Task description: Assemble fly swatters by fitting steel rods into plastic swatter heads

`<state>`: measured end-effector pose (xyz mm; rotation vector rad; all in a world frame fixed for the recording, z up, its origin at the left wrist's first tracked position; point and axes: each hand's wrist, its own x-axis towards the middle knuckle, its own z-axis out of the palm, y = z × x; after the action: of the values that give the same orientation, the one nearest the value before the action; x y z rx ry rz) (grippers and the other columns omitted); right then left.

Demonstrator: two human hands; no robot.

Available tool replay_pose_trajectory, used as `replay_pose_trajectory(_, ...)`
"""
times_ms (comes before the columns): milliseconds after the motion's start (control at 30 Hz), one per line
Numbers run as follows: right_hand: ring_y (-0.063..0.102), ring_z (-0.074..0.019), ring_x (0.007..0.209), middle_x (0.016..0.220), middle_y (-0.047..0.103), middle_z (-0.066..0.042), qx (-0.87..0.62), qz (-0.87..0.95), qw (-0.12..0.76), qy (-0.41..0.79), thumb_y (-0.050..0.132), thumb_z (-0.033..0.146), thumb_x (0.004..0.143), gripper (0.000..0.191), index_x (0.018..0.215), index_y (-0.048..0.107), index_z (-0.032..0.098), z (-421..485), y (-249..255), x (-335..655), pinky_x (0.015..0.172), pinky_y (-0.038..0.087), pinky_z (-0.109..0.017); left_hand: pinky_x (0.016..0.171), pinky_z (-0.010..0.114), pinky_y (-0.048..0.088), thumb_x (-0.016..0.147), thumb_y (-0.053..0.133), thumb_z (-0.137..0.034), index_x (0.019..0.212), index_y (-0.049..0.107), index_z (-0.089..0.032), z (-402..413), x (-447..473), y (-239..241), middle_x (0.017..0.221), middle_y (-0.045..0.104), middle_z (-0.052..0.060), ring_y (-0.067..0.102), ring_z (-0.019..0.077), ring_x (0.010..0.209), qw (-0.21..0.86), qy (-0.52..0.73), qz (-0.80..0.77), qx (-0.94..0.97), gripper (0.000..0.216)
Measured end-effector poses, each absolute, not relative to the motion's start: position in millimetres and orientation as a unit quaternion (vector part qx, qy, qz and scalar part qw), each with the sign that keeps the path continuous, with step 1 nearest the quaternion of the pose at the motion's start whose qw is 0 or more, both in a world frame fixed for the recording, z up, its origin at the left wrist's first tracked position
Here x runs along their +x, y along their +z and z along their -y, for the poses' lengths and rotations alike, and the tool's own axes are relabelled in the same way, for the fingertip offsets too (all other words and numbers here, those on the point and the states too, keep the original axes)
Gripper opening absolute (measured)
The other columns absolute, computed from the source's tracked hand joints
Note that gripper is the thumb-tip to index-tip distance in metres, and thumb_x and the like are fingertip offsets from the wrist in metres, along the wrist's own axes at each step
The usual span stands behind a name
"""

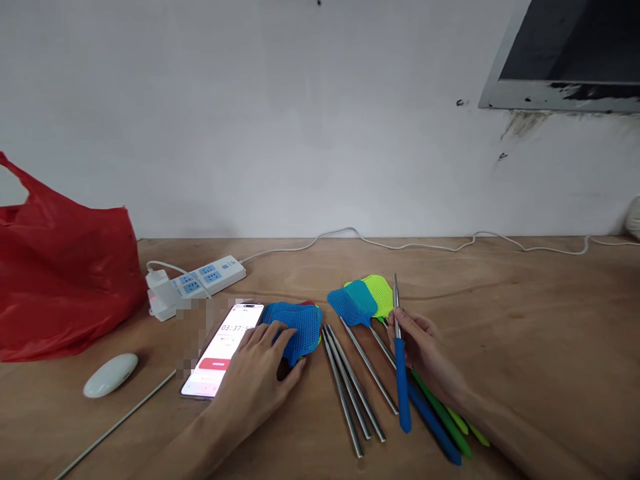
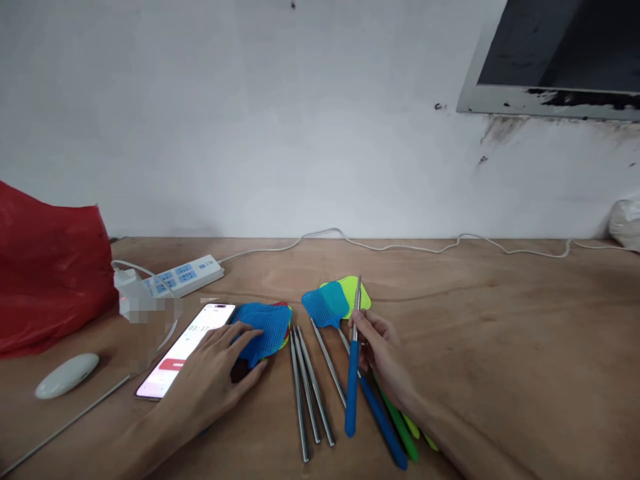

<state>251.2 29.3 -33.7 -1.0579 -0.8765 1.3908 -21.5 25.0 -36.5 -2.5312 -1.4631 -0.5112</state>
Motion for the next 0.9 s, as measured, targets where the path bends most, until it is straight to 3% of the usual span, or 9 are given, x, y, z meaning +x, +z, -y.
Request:
replay_pose_trajectory(200, 0.033, -0.0063, 0.041, 0.051, 0.041, 0.007, -0.457, 0.378, 0.552, 0.586, 0.08, 0.058, 0.067, 0.043, 0.07, 0.063, 0.02, -28.3, -34.1, 251.7, 0.033, 0.026, -0.018, 0.078, 0.048, 0.051, 0.089, 0.048, -0.02, 0.103, 0.066, -0.015, -21.1, -20.7, -32.6, 0.1, 0.071, 0.013, 0.067, 0.0322, 0.088, 0.127, -0.189, 0.481, -0.847, 0.023)
replay_pose_trajectory(400, 0.032, -0.0064, 0.041, 0.053, 0.042, 0.007, -0.443, 0.38, 0.547, 0.599, 0.076, 0.058, 0.072, 0.041, 0.07, 0.06, 0.02, -29.4, -35.6, 252.1, 0.034, 0.024, -0.019, 0.08, 0.042, 0.048, 0.092, 0.047, -0.017, 0.1, 0.064, -0.021, -21.3, -24.9, -24.0, 0.096, 0.073, 0.006, 0.067, 0.0257, 0.085, 0.151, -0.284, 0.435, -0.841, 0.019)
replay_pose_trajectory(633, 0.03, -0.0064, 0.042, 0.051, 0.04, 0.008, -0.432, 0.385, 0.536, 0.615, 0.074, 0.057, 0.076, 0.04, 0.072, 0.058, 0.02, -30.4, -39.3, 252.4, 0.036, 0.023, -0.019, 0.074, 0.034, 0.047, 0.091, 0.054, -0.013, 0.101, 0.065, -0.024, -15.6, -21.8, -20.4, 0.096, 0.065, 0.004, 0.06, 0.0212, 0.086, 0.026, -0.422, 0.403, -0.812, 0.019)
replay_pose_trajectory(800, 0.03, -0.0066, 0.042, 0.05, 0.039, 0.008, -0.426, 0.392, 0.532, 0.618, 0.072, 0.057, 0.077, 0.04, 0.071, 0.057, 0.02, -30.9, -39.2, 252.5, 0.036, 0.022, -0.019, 0.072, 0.03, 0.05, 0.091, 0.058, -0.022, 0.091, 0.061, -0.023, -14.3, -20.3, -21.1, 0.087, 0.066, 0.0, 0.062, 0.0177, 0.079, -0.087, -0.454, 0.445, -0.767, 0.004)
replay_pose_trajectory(900, 0.03, -0.0069, 0.042, 0.05, 0.04, 0.008, -0.428, 0.396, 0.528, 0.618, 0.072, 0.058, 0.076, 0.041, 0.071, 0.057, 0.02, -30.6, -38.7, 252.4, 0.036, 0.022, -0.02, 0.066, 0.027, 0.051, 0.09, 0.059, -0.028, 0.09, 0.056, -0.023, -14.4, -20.4, -22.9, 0.081, 0.065, -0.001, 0.062, 0.016, 0.071, -0.139, -0.451, 0.483, -0.737, 0.006)
